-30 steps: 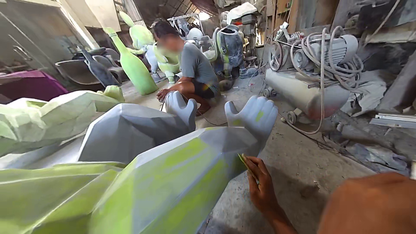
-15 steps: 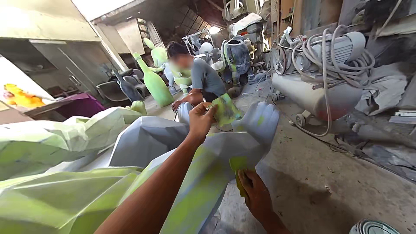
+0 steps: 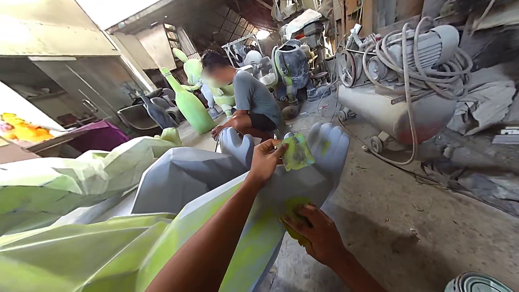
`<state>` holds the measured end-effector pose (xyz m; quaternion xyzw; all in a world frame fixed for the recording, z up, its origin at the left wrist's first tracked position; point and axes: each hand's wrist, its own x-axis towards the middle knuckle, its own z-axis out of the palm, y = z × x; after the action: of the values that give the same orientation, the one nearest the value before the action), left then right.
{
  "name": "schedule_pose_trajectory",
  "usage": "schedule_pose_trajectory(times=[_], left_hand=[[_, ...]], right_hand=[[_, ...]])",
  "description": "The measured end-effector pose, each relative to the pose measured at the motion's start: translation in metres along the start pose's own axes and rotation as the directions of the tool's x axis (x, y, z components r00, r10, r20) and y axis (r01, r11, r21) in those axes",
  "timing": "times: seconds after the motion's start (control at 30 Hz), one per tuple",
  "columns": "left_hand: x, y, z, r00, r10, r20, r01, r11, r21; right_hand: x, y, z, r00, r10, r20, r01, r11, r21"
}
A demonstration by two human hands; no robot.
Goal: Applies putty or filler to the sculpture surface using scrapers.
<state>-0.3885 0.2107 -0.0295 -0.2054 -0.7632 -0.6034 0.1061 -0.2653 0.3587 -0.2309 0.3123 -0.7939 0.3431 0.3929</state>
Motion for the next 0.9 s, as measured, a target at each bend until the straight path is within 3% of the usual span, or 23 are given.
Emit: schedule_pose_trajectory(times=[0.17,0.27,0.47,0.6,0.77,0.9], left_hand=[[-0.002,0.0,0.0,0.999,0.002,0.036,-0.002,1.0,0.021],[-0.002,0.0,0.002,0.998,-0.001,0.063,-0.001,1.0,0.03],[0.0,0.001,0.0,0.997,-0.035,0.065,0.035,0.999,0.006],[0.002,0.002,-0.001,0.997,-0.045,0.07,0.045,0.999,0.001],[0.001,0.002,-0.001,0.995,-0.043,0.085,0.042,0.999,0.017],[0.001,0.002,-0.001,0.996,-0.045,0.078,0.045,0.999,0.007]], right_hand=[[0.036,-0.017,0.002,0.995,0.055,-0.086,-0.054,0.998,0.016],[0.032,-0.023,0.013,0.992,0.078,-0.103,-0.081,0.996,-0.022],[0.022,-0.018,-0.002,0.998,0.055,-0.008,-0.055,0.998,-0.008],[0.041,-0.022,-0.002,0.995,0.084,-0.054,-0.084,0.996,0.004],[0.005,-0.024,0.009,0.997,0.083,-0.001,-0.083,0.997,0.007],[-0.041,-0.031,0.018,0.994,0.1,0.049,-0.105,0.987,0.122]])
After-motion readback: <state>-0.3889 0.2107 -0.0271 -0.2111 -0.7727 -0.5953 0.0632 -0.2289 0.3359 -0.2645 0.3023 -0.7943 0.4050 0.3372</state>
